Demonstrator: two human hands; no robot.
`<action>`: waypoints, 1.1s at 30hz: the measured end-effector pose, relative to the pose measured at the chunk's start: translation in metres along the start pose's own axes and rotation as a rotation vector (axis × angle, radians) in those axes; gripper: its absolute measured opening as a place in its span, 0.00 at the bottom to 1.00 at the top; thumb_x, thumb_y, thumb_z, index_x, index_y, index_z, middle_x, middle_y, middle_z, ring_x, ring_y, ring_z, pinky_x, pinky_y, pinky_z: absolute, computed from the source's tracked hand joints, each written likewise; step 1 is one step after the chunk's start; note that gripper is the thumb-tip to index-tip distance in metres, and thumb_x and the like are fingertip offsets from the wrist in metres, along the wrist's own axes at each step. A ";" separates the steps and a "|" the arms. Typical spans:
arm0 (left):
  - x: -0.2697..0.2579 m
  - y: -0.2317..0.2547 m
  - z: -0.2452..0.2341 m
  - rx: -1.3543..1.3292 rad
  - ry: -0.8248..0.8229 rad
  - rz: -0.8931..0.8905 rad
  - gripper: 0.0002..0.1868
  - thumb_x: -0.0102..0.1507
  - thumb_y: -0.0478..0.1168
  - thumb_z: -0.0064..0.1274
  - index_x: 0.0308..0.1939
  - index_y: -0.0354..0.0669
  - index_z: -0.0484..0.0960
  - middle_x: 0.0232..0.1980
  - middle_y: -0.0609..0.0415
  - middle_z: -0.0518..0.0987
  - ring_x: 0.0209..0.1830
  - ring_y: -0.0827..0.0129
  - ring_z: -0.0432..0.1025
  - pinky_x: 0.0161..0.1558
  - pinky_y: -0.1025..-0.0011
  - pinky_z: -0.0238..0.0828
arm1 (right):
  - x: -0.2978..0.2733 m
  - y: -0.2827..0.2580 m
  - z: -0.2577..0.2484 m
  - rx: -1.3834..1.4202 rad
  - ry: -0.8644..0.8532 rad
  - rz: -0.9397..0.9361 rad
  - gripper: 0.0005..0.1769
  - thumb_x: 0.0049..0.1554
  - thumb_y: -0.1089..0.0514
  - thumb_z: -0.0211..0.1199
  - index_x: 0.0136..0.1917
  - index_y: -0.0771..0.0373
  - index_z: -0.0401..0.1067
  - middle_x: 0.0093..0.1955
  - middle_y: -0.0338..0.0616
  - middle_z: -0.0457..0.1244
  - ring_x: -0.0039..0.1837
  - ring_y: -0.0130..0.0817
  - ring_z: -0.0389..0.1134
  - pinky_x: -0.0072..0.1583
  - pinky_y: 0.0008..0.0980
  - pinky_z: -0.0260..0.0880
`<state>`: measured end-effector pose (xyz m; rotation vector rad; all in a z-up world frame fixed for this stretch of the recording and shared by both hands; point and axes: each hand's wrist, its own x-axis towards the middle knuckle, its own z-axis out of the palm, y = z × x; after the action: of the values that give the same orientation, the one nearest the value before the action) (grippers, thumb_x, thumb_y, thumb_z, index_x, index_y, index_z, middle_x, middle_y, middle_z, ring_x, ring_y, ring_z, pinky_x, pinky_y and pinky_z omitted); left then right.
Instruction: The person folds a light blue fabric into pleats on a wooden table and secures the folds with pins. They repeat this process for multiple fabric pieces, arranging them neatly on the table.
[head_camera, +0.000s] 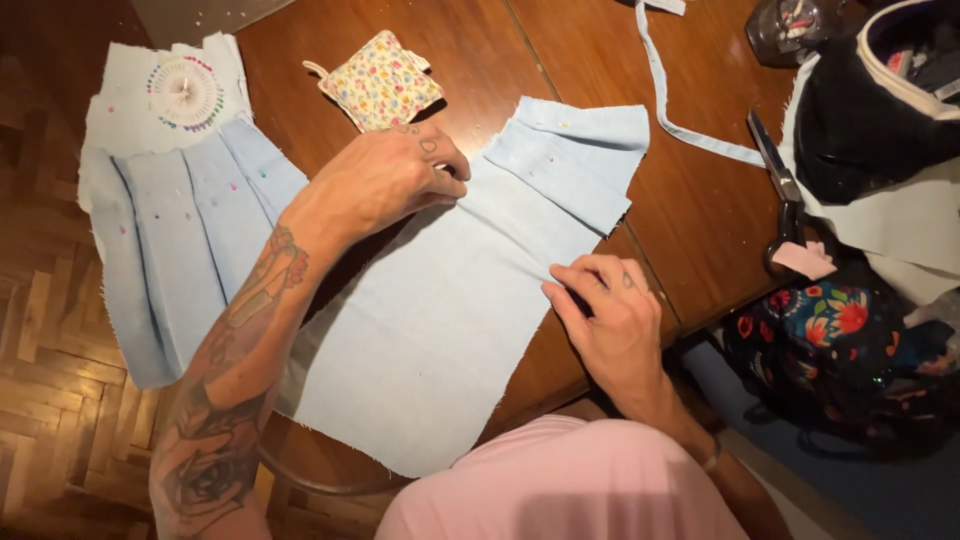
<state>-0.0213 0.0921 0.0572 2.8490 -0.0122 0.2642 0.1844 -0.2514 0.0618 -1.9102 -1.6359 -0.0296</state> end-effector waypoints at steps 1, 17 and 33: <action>0.004 0.004 -0.009 -0.083 -0.024 -0.016 0.06 0.80 0.49 0.67 0.56 0.62 0.98 0.60 0.65 0.90 0.68 0.62 0.81 0.69 0.60 0.83 | 0.003 -0.002 -0.005 0.060 -0.015 0.076 0.12 0.72 0.50 0.82 0.63 0.57 0.91 0.56 0.40 0.73 0.57 0.44 0.77 0.56 0.45 0.84; 0.050 0.016 -0.033 -0.217 -0.234 -0.281 0.09 0.81 0.47 0.64 0.50 0.53 0.96 0.44 0.47 0.92 0.53 0.43 0.88 0.57 0.43 0.86 | 0.038 -0.005 -0.039 0.496 -0.194 0.633 0.17 0.70 0.58 0.79 0.68 0.61 0.78 0.55 0.49 0.82 0.49 0.36 0.78 0.50 0.30 0.79; 0.057 0.028 -0.018 -0.439 -0.080 -0.496 0.11 0.74 0.40 0.74 0.55 0.48 0.87 0.45 0.52 0.92 0.53 0.47 0.90 0.58 0.45 0.84 | 0.029 0.011 -0.019 0.466 -0.150 0.604 0.11 0.63 0.64 0.82 0.58 0.65 0.86 0.50 0.53 0.80 0.52 0.38 0.80 0.51 0.31 0.88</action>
<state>0.0308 0.0705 0.0920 2.3285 0.5419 0.0330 0.2075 -0.2349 0.0837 -1.9707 -0.9700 0.6907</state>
